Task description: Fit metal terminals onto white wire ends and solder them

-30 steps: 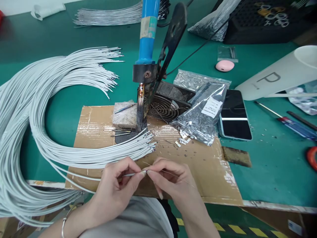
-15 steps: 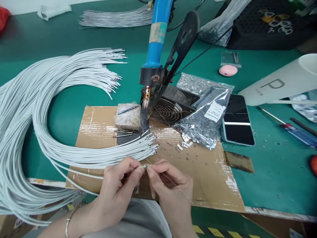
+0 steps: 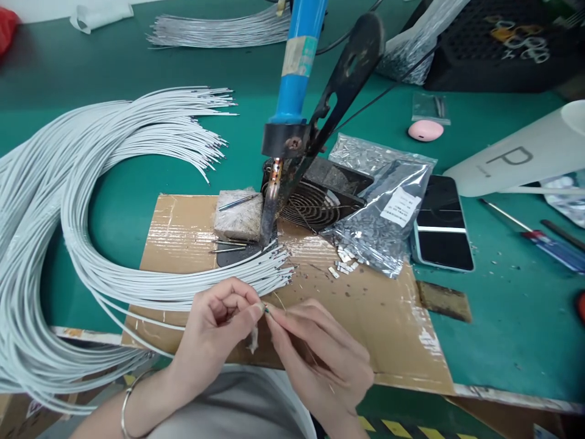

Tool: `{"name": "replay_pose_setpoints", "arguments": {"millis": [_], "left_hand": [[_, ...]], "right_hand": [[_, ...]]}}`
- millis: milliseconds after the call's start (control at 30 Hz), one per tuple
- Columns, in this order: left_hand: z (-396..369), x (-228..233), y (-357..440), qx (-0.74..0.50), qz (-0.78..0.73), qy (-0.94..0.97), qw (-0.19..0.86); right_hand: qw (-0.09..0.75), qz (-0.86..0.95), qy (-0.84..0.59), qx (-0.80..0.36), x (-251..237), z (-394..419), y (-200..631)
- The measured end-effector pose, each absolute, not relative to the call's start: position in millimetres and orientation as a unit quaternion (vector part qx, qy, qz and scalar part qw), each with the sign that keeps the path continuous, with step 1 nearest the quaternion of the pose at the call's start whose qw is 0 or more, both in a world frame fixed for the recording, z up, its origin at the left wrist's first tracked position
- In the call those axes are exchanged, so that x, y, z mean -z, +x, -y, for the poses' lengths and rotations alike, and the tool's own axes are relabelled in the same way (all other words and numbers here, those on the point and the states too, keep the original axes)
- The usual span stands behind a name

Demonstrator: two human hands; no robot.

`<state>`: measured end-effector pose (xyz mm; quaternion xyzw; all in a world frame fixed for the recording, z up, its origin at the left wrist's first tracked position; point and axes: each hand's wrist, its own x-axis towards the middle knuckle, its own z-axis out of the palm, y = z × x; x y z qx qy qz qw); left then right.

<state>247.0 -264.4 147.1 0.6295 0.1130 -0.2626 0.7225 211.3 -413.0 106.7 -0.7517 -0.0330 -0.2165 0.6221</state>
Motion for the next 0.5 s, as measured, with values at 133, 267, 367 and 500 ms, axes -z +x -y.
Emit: {"name": "replay_pose_setpoints", "arguments": {"millis": [133, 267, 367, 500], "left_hand": [[267.1, -149.7, 248.0, 0.252, -0.114, 0.648, 0.71], [269.0, -150.7, 249.2, 0.236, -0.104, 0.673, 0.693], [269.5, -153.2, 250.6, 0.232, -0.103, 0.683, 0.685], [270.2, -156.8, 251.6, 0.247, -0.103, 0.691, 0.672]], "right_hand": [[0.701, -0.021, -0.699, 0.139, -110.3, 417.3, 213.2], [0.737, -0.065, -0.663, 0.116, -107.0, 416.0, 210.0], [0.739, -0.074, -0.661, 0.108, -105.1, 414.3, 208.3], [0.743, -0.066, -0.656, 0.113, -105.1, 413.4, 208.7]]}}
